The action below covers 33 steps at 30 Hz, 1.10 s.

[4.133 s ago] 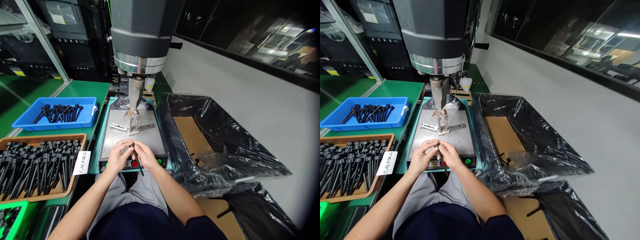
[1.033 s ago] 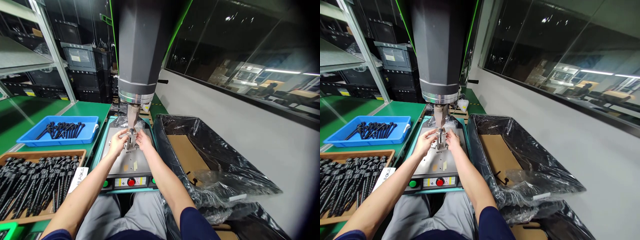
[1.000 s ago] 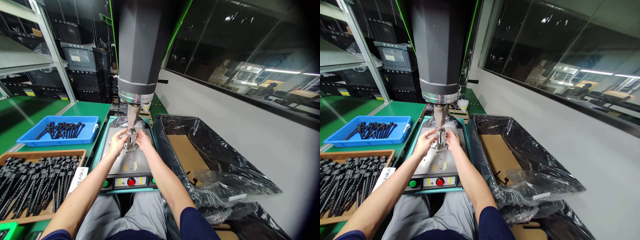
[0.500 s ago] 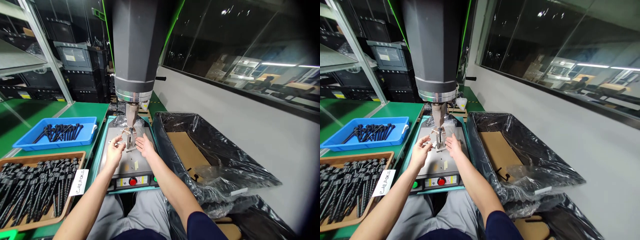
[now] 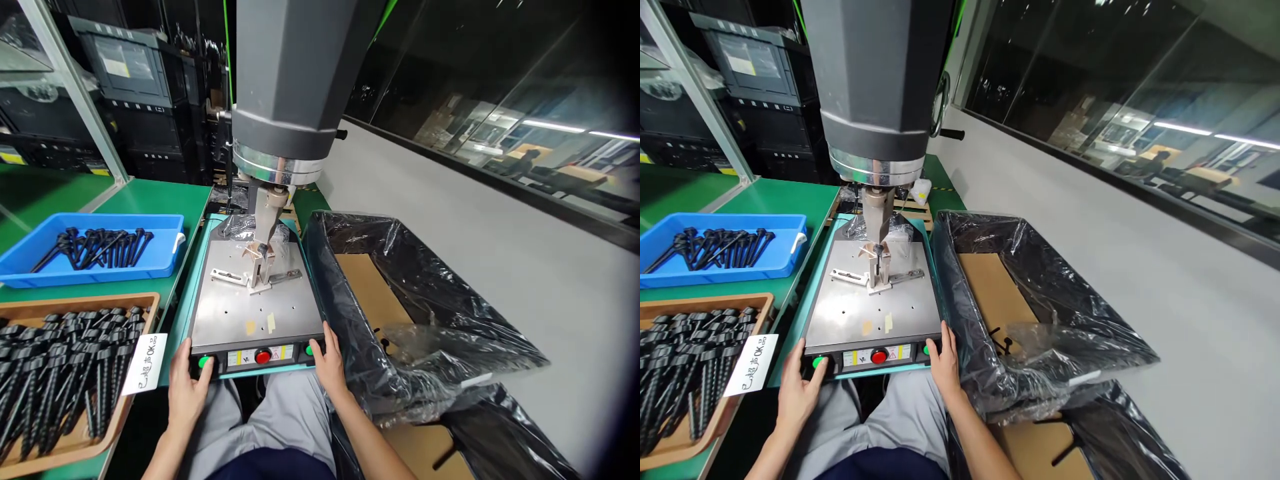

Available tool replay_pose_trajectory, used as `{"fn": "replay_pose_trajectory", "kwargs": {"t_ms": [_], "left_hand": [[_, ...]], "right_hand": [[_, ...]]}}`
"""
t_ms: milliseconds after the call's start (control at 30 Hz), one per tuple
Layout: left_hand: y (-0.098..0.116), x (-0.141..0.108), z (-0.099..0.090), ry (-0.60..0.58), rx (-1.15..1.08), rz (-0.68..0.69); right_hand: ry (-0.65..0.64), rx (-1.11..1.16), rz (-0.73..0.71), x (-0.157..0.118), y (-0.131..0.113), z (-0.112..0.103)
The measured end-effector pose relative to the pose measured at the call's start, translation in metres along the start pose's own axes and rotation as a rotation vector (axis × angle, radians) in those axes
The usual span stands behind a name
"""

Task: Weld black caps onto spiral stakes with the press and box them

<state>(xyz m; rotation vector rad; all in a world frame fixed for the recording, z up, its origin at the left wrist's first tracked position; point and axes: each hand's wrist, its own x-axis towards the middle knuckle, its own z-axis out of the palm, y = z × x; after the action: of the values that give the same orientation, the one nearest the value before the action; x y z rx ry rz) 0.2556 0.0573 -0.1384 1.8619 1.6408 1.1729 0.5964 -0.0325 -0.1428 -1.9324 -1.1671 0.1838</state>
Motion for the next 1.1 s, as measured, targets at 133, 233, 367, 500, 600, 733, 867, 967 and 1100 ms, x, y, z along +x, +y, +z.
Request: {"fn": "replay_pose_trajectory", "kwargs": {"t_ms": [133,233,367,500,600,733,867,967,1100], "left_hand": [[-0.023,0.003,-0.007,-0.090,-0.080,-0.013],[-0.030,0.004,-0.010,-0.122,-0.100,0.017],[-0.034,0.003,-0.008,-0.075,-0.102,0.014],[-0.030,0.003,-0.007,-0.096,-0.098,0.011],[-0.025,0.002,-0.006,-0.060,-0.106,0.018],[-0.016,0.002,-0.004,-0.016,-0.114,-0.016],[0.005,0.003,-0.004,0.060,-0.056,-0.028],[0.036,0.005,-0.005,0.187,0.022,0.050],[0.082,0.019,0.002,0.106,-0.152,0.152]], "right_hand": [[-0.113,-0.007,-0.060,-0.008,0.020,-0.002],[-0.139,-0.006,-0.084,-0.009,0.023,-0.005],[-0.138,-0.008,-0.055,-0.010,0.022,-0.005],[-0.167,-0.011,-0.039,-0.011,0.022,-0.004],[-0.157,-0.018,-0.031,-0.011,0.022,-0.003],[-0.139,-0.022,-0.036,-0.011,0.020,-0.002],[-0.133,-0.015,-0.032,-0.012,0.018,-0.002],[-0.138,0.004,-0.017,-0.012,0.017,-0.002],[-0.114,0.051,-0.008,-0.009,0.015,-0.004]]}}
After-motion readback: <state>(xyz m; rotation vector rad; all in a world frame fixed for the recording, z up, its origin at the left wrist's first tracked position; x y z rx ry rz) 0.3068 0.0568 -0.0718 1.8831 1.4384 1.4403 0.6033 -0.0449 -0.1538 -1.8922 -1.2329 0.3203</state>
